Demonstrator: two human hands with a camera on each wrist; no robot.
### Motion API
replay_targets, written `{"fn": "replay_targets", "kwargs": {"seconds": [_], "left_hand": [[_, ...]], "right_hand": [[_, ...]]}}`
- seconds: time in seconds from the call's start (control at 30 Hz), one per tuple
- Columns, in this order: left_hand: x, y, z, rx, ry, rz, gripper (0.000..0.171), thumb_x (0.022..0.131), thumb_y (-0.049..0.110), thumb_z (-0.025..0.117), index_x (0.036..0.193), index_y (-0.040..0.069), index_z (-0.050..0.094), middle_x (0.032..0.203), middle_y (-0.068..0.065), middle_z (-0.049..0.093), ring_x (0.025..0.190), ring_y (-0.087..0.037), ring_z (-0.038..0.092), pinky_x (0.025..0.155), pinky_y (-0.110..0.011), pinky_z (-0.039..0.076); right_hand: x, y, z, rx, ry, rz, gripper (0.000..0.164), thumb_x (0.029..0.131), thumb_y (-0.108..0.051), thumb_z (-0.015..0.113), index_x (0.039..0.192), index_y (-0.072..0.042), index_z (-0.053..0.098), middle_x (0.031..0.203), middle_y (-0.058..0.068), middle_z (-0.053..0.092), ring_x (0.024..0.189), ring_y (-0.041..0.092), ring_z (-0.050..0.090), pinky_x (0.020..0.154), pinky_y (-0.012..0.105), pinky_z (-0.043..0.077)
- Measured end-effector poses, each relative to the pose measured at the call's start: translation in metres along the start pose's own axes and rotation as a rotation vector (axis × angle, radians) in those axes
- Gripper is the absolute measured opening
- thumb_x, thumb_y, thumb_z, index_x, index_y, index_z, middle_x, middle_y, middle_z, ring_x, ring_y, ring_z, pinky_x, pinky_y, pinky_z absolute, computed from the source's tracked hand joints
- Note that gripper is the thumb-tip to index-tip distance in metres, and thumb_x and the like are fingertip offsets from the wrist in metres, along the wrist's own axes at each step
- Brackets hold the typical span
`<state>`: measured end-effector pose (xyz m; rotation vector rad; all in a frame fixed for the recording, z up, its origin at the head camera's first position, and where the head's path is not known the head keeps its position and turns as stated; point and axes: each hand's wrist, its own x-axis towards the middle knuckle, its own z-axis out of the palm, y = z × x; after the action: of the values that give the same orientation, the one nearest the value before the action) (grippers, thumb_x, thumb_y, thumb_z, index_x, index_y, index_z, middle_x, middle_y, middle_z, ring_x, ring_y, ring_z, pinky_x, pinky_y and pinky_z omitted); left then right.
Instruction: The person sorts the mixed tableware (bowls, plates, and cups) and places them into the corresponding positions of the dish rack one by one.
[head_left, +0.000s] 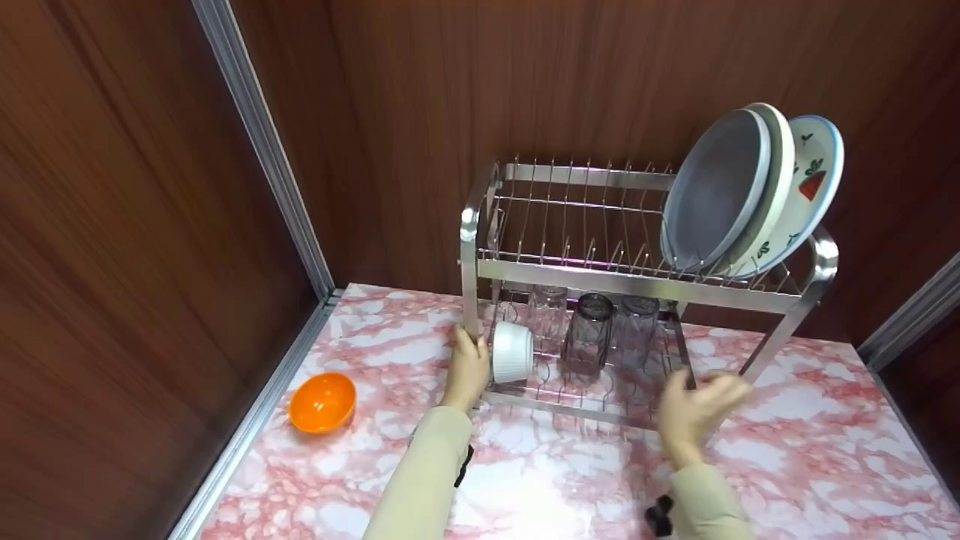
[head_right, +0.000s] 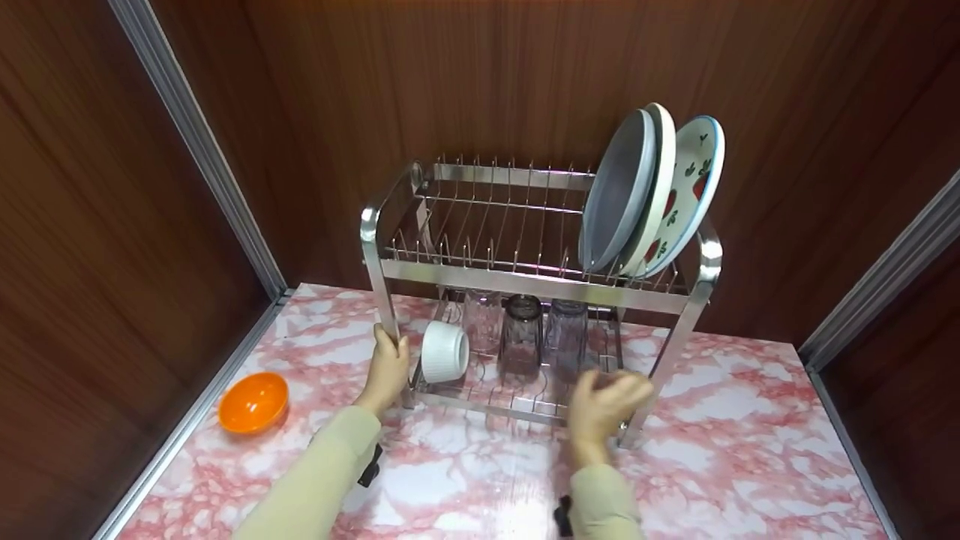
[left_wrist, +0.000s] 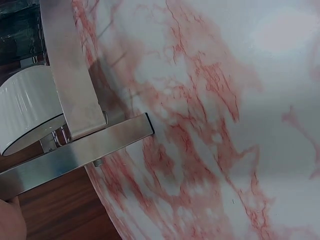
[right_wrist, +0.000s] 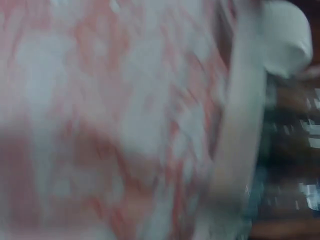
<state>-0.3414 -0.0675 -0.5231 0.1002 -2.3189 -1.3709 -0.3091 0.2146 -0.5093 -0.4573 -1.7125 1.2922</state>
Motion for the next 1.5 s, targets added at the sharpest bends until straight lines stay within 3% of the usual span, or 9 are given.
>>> {"fn": "replay_targets", "kwargs": {"seconds": [0.17, 0.23, 0.33, 0.47, 0.63, 0.83, 1.03, 1.23, 1.5], "left_hand": [[0.001, 0.001, 0.000, -0.004, 0.007, 0.005, 0.031, 0.090, 0.011, 0.041, 0.116, 0.000, 0.029, 0.086, -0.018, 0.055, 0.084, -0.031, 0.057, 0.079, -0.042, 0.048], [0.001, 0.001, 0.000, -0.010, 0.004, 0.001, 0.032, 0.090, 0.012, 0.041, 0.118, 0.000, 0.028, 0.088, -0.020, 0.056, 0.087, -0.032, 0.057, 0.081, -0.043, 0.048], [0.001, 0.000, 0.000, -0.014, 0.003, -0.004, 0.035, 0.091, 0.013, 0.041, 0.120, 0.000, 0.027, 0.091, -0.020, 0.056, 0.091, -0.033, 0.057, 0.085, -0.043, 0.047], [0.000, 0.000, 0.000, -0.013, -0.002, -0.003, 0.035, 0.091, 0.014, 0.041, 0.119, 0.000, 0.028, 0.089, -0.019, 0.056, 0.090, -0.032, 0.057, 0.084, -0.043, 0.047], [-0.001, 0.001, 0.003, -0.030, -0.010, -0.006, 0.038, 0.091, 0.014, 0.041, 0.123, -0.001, 0.025, 0.093, -0.021, 0.055, 0.093, -0.033, 0.056, 0.087, -0.043, 0.045], [-0.001, 0.001, 0.003, -0.044, -0.032, -0.030, 0.043, 0.091, 0.015, 0.041, 0.127, -0.002, 0.023, 0.096, -0.021, 0.054, 0.097, -0.033, 0.055, 0.091, -0.043, 0.044], [0.001, 0.000, -0.004, -0.104, -0.067, -0.072, 0.038, 0.090, 0.014, 0.044, 0.122, 0.002, 0.027, 0.097, -0.019, 0.053, 0.095, -0.031, 0.054, 0.089, -0.042, 0.044], [0.001, 0.002, -0.013, -0.261, -0.112, -0.194, 0.033, 0.086, 0.017, 0.052, 0.115, 0.007, 0.041, 0.109, -0.017, 0.055, 0.107, -0.027, 0.051, 0.096, -0.041, 0.040], [-0.008, -0.005, -0.025, -0.382, -0.141, -0.249, 0.030, 0.083, 0.017, 0.056, 0.110, 0.007, 0.049, 0.108, -0.013, 0.055, 0.098, -0.022, 0.052, 0.088, -0.036, 0.043]], "right_hand": [[0.035, -0.002, -0.022, 0.073, 0.177, 0.026, 0.034, 0.069, 0.002, 0.063, 0.083, -0.011, 0.035, 0.099, -0.010, 0.025, 0.092, 0.003, 0.028, 0.089, 0.016, 0.029], [0.047, 0.001, -0.027, 0.110, 0.181, 0.072, 0.038, 0.069, 0.000, 0.065, 0.090, -0.012, 0.035, 0.096, -0.009, 0.028, 0.089, 0.002, 0.030, 0.082, 0.014, 0.030], [0.060, 0.006, -0.032, 0.144, 0.098, 0.087, 0.039, 0.072, -0.004, 0.065, 0.098, -0.014, 0.037, 0.089, -0.009, 0.033, 0.081, 0.002, 0.034, 0.072, 0.014, 0.032], [0.070, 0.010, -0.031, 0.043, -0.047, 0.065, 0.017, 0.080, -0.017, 0.060, 0.079, -0.022, 0.043, 0.069, -0.013, 0.039, 0.063, 0.001, 0.037, 0.058, 0.016, 0.030], [0.082, 0.008, -0.034, 0.010, -0.192, 0.181, 0.025, 0.085, -0.024, 0.054, 0.062, -0.016, 0.047, 0.044, -0.017, 0.045, 0.041, -0.002, 0.044, 0.047, 0.013, 0.036], [0.089, 0.005, -0.039, 0.284, -0.336, 0.374, 0.034, 0.083, -0.011, 0.055, 0.051, -0.010, 0.042, 0.034, -0.004, 0.037, 0.029, 0.008, 0.035, 0.034, 0.022, 0.031], [0.089, 0.025, -0.028, 0.503, -0.361, 0.342, 0.038, 0.081, -0.005, 0.050, 0.046, -0.014, 0.039, 0.034, -0.009, 0.032, 0.028, 0.004, 0.027, 0.026, 0.023, 0.017], [0.085, 0.008, -0.023, 0.309, -0.211, 0.369, 0.039, 0.079, -0.003, 0.045, 0.042, -0.013, 0.036, 0.032, -0.008, 0.032, 0.027, 0.003, 0.029, 0.026, 0.021, 0.023], [0.080, -0.009, -0.031, 0.171, -0.201, 0.349, 0.043, 0.078, -0.003, 0.045, 0.037, -0.015, 0.035, 0.029, -0.010, 0.031, 0.026, 0.000, 0.029, 0.029, 0.019, 0.024]]}}
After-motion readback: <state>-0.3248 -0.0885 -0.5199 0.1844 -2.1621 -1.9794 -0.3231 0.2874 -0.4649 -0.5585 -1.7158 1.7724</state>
